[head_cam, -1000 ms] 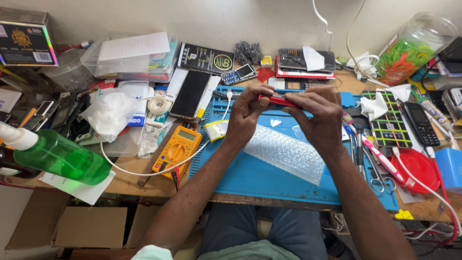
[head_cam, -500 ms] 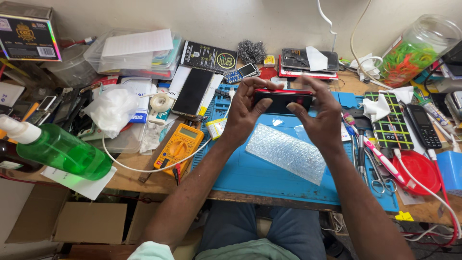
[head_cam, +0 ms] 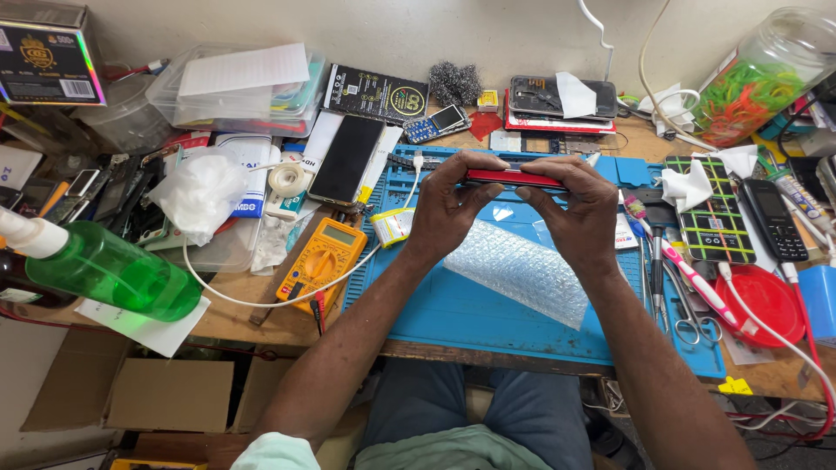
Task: The person repairs a red mobile phone by applying glue to a keypad and attaching it to the device. They then wipe the keypad with a tissue and test the phone's functionality. The person also disassembles the phone using a screwdriver to access the battery compartment and reassembles it.
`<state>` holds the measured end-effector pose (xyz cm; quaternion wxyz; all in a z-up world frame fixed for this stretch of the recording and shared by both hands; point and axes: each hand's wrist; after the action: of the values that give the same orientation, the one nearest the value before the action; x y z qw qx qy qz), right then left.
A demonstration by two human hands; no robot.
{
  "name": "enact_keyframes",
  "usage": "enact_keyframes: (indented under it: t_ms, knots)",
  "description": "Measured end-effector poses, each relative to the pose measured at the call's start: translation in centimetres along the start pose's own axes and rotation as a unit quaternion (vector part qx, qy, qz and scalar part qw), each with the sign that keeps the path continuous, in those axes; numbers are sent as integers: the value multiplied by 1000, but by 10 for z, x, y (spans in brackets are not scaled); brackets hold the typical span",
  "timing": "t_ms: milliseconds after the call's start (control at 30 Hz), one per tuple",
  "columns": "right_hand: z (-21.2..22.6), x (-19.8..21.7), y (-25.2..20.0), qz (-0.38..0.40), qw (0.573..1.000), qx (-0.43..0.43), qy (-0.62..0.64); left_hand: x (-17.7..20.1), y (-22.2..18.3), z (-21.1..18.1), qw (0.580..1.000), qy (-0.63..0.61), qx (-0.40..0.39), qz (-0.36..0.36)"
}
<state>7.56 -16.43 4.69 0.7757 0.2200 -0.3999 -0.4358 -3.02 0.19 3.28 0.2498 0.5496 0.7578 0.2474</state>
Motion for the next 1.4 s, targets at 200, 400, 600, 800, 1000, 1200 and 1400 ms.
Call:
enact_keyframes:
  t_ms: [200, 400, 600, 800, 1000, 1200, 1400]
  knots:
    - [5, 2, -1, 6, 1000, 13, 14, 1, -2, 8, 999, -28, 23, -28]
    - [-3, 9, 7, 43, 980, -127, 147, 14, 7, 12, 984, -148, 88, -41]
    - [-10, 13, 5, 70, 968, -143, 194, 8, 4, 17, 964, -209, 142, -85]
    - [-7, 9, 13, 63, 959, -186, 203, 10, 10, 10, 965, -156, 193, -89]
    - [-14, -2, 5, 70, 942, -216, 245, 17, 5, 14, 968, -15, 248, -42]
    - [-18, -16, 0, 43, 931, -231, 281, 16, 12, 15, 965, -39, 254, -49]
    - [-16, -25, -2, 87, 936, -243, 238, 26, 11, 9, 969, 77, 231, 43]
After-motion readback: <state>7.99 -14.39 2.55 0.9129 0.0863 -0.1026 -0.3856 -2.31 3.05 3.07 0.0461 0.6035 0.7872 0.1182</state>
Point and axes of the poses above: each hand's wrist, its own y-axis towards the middle knuckle, its own x-axis out of the back of the hand, z = x × y, and after that the axes turned 11 degrees about -y, right-handed
